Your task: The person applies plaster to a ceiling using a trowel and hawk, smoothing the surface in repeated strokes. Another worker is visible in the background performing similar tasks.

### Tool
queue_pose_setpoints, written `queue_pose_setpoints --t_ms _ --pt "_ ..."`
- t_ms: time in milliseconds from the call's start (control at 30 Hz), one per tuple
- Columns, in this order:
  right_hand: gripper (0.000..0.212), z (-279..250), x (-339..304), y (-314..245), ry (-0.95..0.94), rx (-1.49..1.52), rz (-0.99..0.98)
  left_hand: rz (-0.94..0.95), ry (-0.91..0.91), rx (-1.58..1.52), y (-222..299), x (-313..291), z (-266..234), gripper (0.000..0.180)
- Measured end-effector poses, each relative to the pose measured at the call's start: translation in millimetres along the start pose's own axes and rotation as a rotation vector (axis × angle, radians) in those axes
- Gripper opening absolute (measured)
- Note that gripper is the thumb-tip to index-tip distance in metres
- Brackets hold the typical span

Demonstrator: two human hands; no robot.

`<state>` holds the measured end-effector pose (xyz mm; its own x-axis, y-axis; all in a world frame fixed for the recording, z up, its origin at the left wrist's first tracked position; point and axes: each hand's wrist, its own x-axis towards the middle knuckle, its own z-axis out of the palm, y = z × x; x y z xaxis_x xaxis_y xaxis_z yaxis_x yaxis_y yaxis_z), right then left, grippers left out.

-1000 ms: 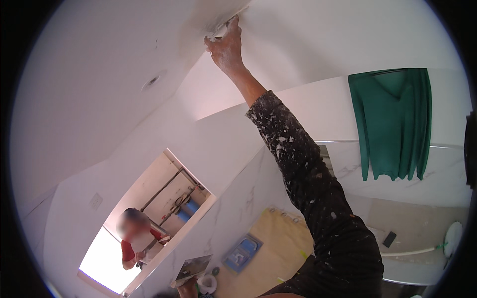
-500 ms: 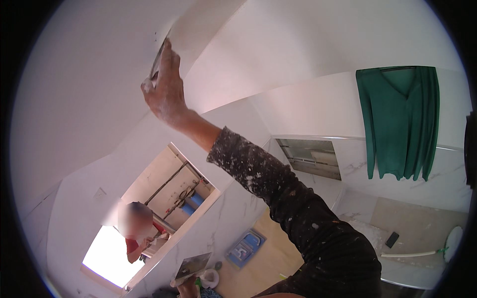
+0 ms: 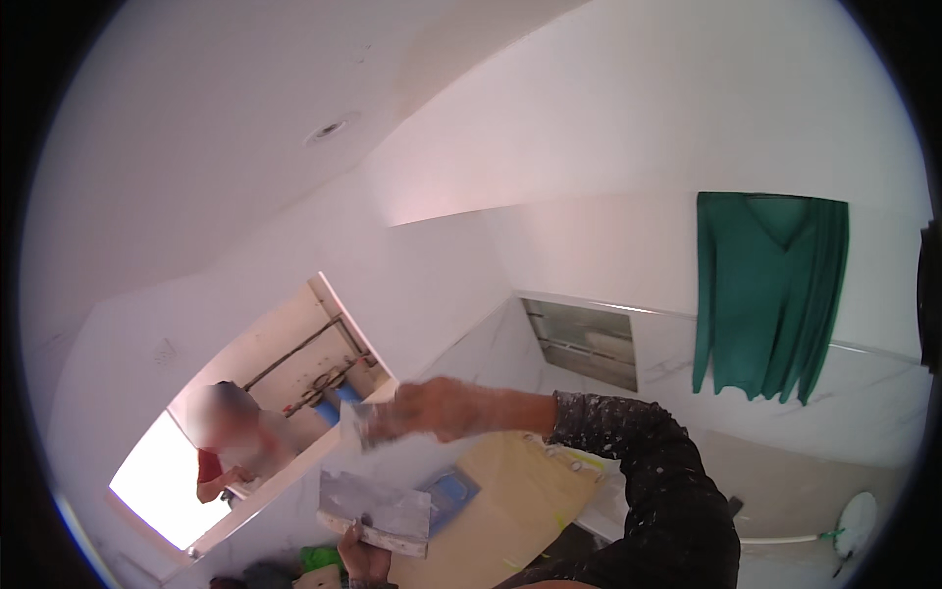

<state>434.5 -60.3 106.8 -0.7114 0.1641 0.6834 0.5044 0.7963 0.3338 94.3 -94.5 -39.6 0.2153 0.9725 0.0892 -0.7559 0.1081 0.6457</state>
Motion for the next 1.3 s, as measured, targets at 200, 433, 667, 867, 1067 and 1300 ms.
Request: queue_pose_setpoints --t_ms 200,433,667,867,1067,1300 --pt "0.056 7.2 -40.3 -16.6 -0.218 -0.174 -0.153 -0.193 -0.284 -0.229 -41.9 37.3 45.7 0.062" --pt "0.048 -10.0 -137.5 -12.6 -0.677 -0.101 0.509 -0.210 -0.421 -0.324 -50.2 66.0 43.5 0.063" --pt "0.048 93.2 -238.0 -166.9 0.723 0.630 1.738 -0.561 -0.382 -0.476 -125.6 62.5 11.9 0.039" --pt "0.051 127.5 -260.5 -293.5 1.039 1.146 1.912 -0.890 -0.378 -0.514 -191.9 20.6 -33.3 0.037" --pt "0.043 146.2 -230.7 -262.1 0.927 0.978 1.708 -1.049 -0.416 -0.618 -207.6 2.8 -27.0 0.044" --pt "0.044 173.1 -186.6 -230.2 0.643 0.899 1.510 -0.945 -0.280 -0.614 -206.3 16.8 -24.5 0.047"
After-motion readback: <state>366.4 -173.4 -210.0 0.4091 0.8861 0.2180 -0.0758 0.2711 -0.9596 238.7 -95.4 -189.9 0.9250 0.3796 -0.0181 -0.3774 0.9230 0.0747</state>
